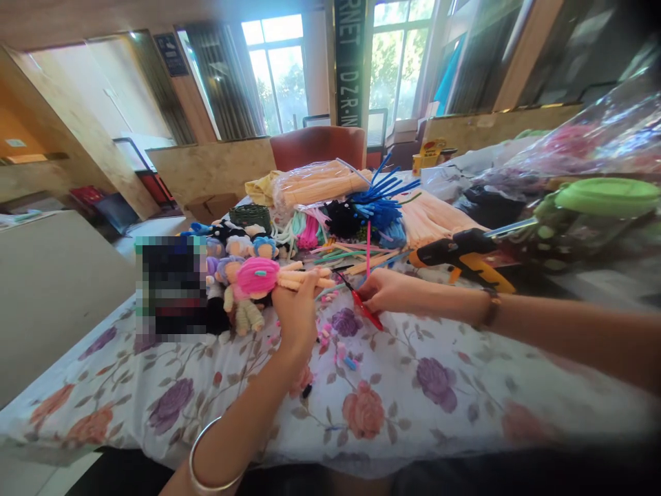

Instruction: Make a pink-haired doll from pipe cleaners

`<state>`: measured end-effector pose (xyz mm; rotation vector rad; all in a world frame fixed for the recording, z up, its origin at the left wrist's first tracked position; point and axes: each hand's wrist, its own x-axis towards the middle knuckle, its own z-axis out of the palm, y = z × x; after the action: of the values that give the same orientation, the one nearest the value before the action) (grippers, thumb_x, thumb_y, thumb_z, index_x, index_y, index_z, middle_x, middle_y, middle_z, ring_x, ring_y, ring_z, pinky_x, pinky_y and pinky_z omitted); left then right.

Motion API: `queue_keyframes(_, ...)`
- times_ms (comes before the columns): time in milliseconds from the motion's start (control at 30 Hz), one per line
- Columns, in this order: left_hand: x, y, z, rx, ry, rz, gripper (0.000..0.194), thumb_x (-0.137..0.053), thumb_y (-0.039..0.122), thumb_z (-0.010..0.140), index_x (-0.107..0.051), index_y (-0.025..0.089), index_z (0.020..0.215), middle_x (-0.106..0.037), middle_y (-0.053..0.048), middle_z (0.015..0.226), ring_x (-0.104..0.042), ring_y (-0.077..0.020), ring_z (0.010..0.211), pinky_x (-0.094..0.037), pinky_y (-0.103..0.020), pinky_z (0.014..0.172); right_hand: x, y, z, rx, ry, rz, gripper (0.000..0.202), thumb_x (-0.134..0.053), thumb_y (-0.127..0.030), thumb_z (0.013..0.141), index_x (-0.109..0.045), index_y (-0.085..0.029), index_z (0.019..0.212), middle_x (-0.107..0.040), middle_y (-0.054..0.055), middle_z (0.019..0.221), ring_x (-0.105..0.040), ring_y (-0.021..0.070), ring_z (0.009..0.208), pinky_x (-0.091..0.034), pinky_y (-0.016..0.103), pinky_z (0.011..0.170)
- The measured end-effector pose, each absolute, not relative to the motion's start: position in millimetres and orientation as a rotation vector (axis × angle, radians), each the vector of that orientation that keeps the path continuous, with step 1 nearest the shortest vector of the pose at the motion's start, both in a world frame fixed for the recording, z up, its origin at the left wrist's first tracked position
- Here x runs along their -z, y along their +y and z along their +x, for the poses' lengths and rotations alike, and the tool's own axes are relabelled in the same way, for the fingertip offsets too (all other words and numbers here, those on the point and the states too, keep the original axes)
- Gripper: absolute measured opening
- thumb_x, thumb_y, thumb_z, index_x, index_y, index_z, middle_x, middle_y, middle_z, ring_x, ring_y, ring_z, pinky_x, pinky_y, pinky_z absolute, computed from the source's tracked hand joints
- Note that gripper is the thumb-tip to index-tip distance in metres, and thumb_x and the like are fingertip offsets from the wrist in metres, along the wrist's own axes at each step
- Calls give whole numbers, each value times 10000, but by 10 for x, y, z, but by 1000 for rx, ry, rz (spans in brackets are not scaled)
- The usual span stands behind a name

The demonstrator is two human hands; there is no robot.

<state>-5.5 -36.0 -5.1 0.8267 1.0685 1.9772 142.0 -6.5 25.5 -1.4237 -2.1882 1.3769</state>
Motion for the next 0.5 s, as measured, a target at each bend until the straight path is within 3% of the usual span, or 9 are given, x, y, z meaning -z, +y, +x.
queue_keyframes(233,93,-300,-86,-1980,1061,769,349,-683,114,629,-470,162,902,-702,-2,622,-711,-192,623,-579,-315,645,-215,29,1374,-1154,-2350,-1578,89,-494,-108,583,-536,-156,520,-419,-36,458,-342,73,401,-233,225,399)
queue_keyframes(500,144,-253,-121,-1970,1103,814,363,-694,147,621,-483,161,915,-706,-15,628,-707,-205,613,-575,-335,629,-300,-33,1296,-1045,-2360,-1691,89,-483,-97,572,-471,-161,509,-369,-35,447,-329,72,406,-219,242,411)
